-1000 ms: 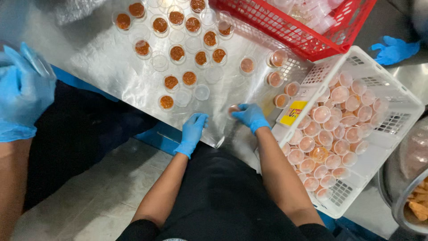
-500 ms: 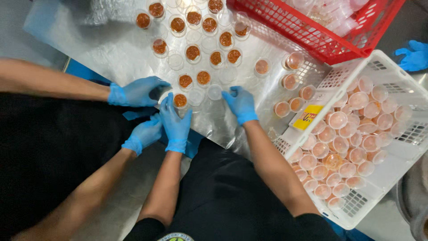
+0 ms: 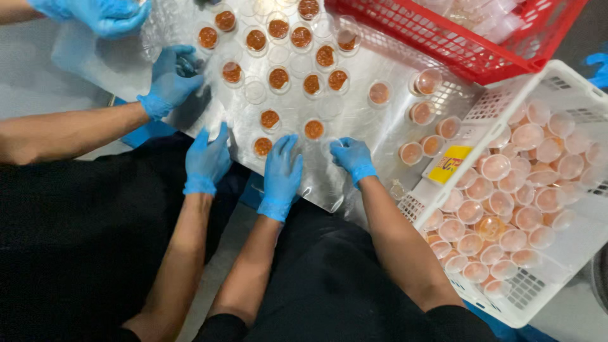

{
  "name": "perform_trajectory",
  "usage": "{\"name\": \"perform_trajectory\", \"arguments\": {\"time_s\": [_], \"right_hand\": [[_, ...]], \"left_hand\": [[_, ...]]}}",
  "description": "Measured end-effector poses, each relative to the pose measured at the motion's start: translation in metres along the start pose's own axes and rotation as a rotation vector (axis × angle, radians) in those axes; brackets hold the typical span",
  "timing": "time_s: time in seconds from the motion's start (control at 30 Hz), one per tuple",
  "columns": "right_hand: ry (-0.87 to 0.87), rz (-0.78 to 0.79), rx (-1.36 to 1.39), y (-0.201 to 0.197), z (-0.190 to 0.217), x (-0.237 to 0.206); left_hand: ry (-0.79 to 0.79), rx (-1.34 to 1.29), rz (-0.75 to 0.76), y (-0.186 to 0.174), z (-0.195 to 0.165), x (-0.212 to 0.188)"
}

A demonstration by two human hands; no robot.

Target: The person picks up small plastic cups of sauce from a stainless steel table, places a clear lid on each cup, presses the lids on, and stacks the sealed cups into a white plastic crate. A coworker across the table also caps cups while large bowls of fried food sit beside the work area.

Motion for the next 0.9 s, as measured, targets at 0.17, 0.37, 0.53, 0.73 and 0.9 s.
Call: {"name": "perform_trajectory", "arguments": {"time_s": [0.17,0.37,0.53,0.73,0.9], "right_hand": [[-0.173,-0.155,-0.591,-0.061,-0.017,-0.019],[-0.545,-0.453,-0.603,-0.045,-0.006,-0.074],[-0.657,-0.306,-0.487,-0.032,-0.010,-0.084],[-0.364,-0.467,-0.174,-0.057,-0.023,-0.072],[-0.196,-0.478,-0.082,-0.062,-0.017,-0.069]], "left_hand": [[-0.103,-0.181,0.137,0.071,-0.005,0.018],[-0.308,-0.319,0.128,0.119,-0.011,0.010],[-0.565,-0.505,0.103,0.119,-0.002,-0.005],[-0.499,-0.427,0.034,0.117,-0.009,-0.004],[-0.469,-0.404,0.026,0.122,-0.024,-0.021]]}}
Point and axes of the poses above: each hand's wrist, its own x-axis towards the middle knuckle, its own y-axis out of the palm, z = x × y, the point moved 7 cm from there along x, towards the middle knuckle, and after that the axes turned 11 degrees about -x, right-handed, at the moved point
